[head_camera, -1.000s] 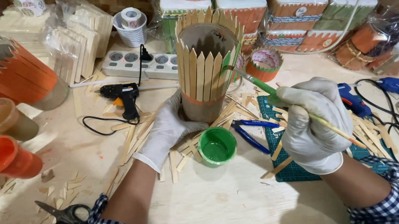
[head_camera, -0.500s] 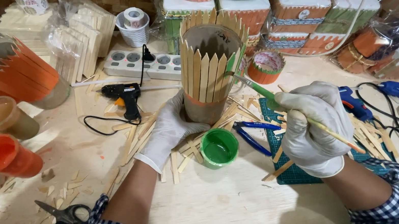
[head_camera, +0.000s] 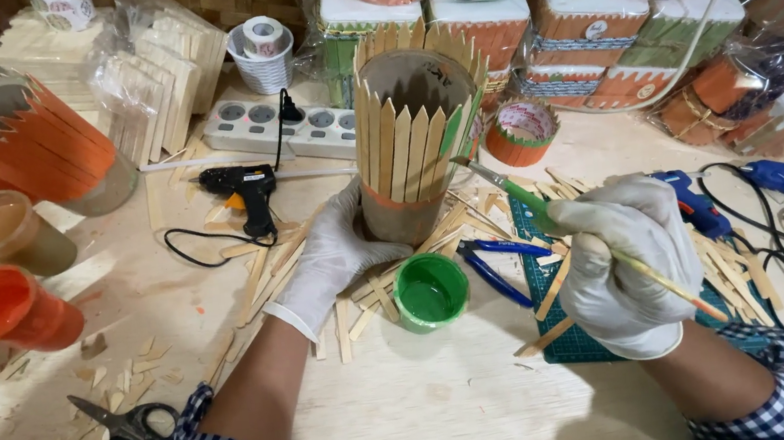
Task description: Painting the tips of popsicle sticks attached to a cylindrical container with green paint.
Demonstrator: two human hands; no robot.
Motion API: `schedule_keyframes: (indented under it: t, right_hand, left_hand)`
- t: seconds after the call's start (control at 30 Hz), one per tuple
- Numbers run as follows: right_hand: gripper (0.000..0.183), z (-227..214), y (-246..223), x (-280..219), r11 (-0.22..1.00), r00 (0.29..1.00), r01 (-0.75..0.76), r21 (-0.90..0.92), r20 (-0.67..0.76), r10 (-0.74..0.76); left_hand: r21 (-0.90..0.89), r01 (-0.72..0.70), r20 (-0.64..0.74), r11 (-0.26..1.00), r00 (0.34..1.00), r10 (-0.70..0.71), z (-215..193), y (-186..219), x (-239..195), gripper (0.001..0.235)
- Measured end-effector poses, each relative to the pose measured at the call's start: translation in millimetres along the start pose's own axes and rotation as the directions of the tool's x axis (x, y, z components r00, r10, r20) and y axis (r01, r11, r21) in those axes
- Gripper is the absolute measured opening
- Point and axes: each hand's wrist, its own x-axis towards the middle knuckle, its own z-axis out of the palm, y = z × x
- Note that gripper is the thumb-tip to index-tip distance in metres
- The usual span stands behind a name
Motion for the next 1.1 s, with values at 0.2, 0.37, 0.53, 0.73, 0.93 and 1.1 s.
schedule_keyframes:
  t: [0.2,0.37,0.53,0.73,0.93,1.1]
  right_hand:
    - [0.030,5.4,11.9,2.7,0.992,0.996,-0.040,0.119,-0.079,0.049]
    - [0.039,-10.9,7.3,13.1,0.987,0.995,-0.098,0.124,0.028,0.095]
    - [0.040,6.4,9.5,-4.5,0.995,0.990,-0.051,0.088,-0.129,0.062]
    - [0.027,1.2,11.6,-3.6,0.996,0.998,-0.039,0.074,-0.050,0.043]
    - [0.036,-2.1,8.0,-2.7,0.996,0.998,-0.055,0.068,-0.038,0.058]
    - [0.037,-16.7,5.6,-9.8,0.982,0.976,-0.178,0.061,0.139,0.168]
  left_hand:
    - [0.824,-0.538,0.417,0.178,0.788,0.453,-51.2,-5.9,54.3,0.074]
    - [0.866,-0.463,0.371,0.187,0.847,0.381,-27.5,-0.7,22.5,0.080]
    - [0.842,-0.519,0.404,0.146,0.787,0.467,-34.6,-6.3,30.8,0.076]
    - [0.856,-0.501,0.392,0.123,0.787,0.476,-32.1,-5.8,31.4,0.078]
    - [0.873,-0.469,0.370,0.133,0.815,0.446,-30.2,-8.9,29.7,0.080]
    - [0.861,-0.478,0.363,0.173,0.817,0.449,-26.7,-11.4,20.8,0.084]
